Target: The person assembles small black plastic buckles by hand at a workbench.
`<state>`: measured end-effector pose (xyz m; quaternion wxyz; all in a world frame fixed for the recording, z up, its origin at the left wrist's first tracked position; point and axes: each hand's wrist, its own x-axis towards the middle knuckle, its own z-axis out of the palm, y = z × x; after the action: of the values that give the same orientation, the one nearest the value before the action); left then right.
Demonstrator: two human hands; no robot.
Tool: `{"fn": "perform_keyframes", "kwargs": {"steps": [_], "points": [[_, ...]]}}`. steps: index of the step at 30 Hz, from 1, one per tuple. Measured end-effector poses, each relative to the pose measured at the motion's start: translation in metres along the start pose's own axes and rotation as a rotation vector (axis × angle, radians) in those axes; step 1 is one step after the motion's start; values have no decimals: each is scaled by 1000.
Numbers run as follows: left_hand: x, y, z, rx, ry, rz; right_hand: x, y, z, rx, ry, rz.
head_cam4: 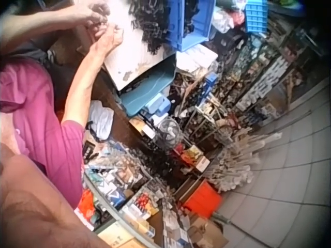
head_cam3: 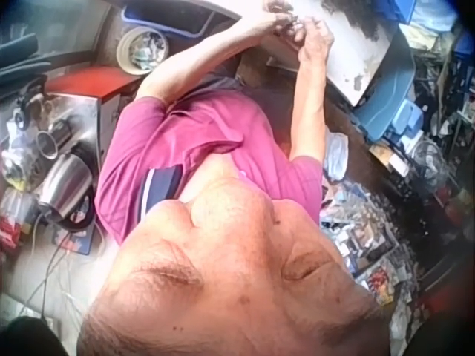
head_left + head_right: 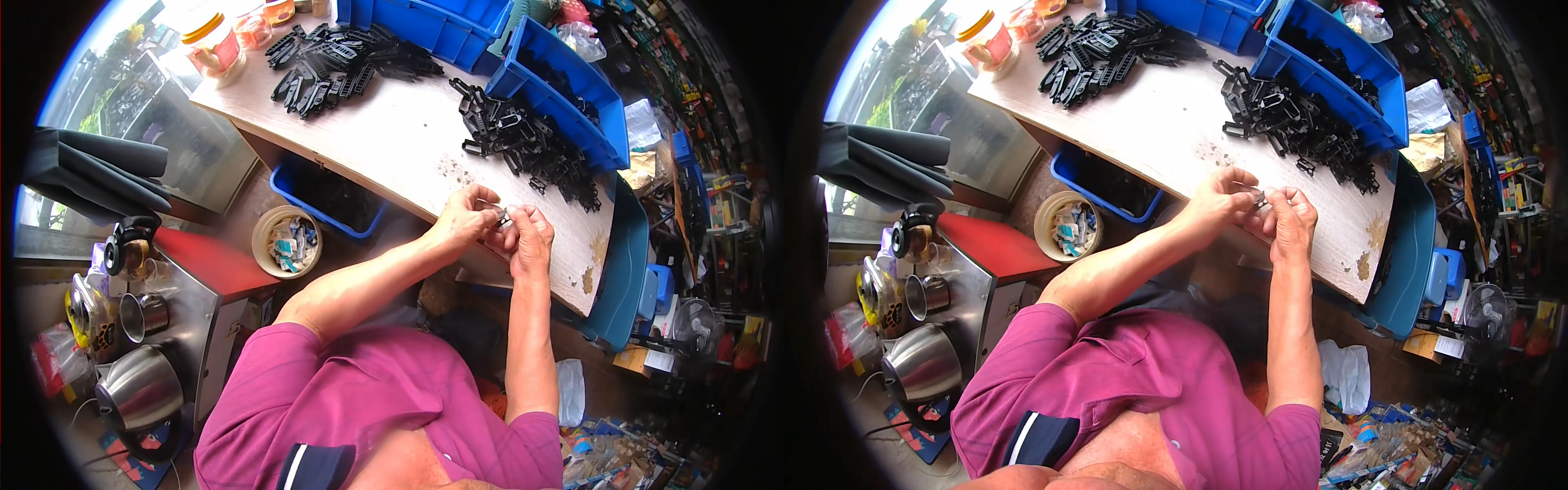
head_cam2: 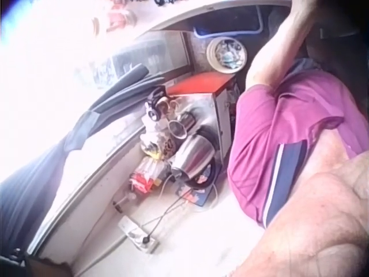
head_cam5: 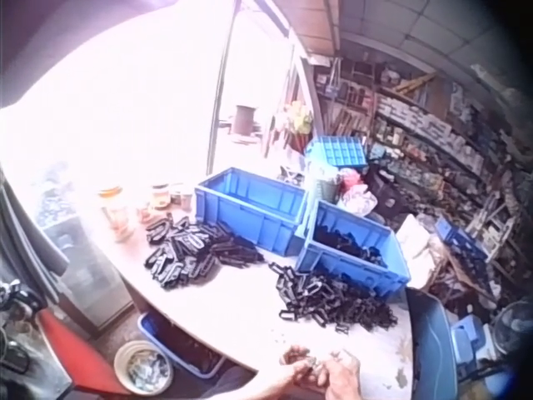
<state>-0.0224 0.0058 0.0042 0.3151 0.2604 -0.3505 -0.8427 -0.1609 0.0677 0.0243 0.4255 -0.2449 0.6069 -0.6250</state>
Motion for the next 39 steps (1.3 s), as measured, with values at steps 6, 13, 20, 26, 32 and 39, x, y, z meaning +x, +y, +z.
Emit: {"fn": "perform_keyframes", "kwargs": {"steps": [6,13,20,26,32,39], "points": [[2,-4,0,408,90,381,-2,-8,3,-20,-64,42],[-9,29,-8,727,11,453,-2,-13,8,-109,-188,87],[-5,59,-28,1057,84,552,-1,-3,1,-35,-199,25],[57,151,-130,1903,895,662,-2,-2,3,62,-207,13],[77,161,-150,2087,802,665,-3,-3,5,93,-189,2],[74,147,-123,1868,700,774,-2,-2,0,96,-216,-1]]}}
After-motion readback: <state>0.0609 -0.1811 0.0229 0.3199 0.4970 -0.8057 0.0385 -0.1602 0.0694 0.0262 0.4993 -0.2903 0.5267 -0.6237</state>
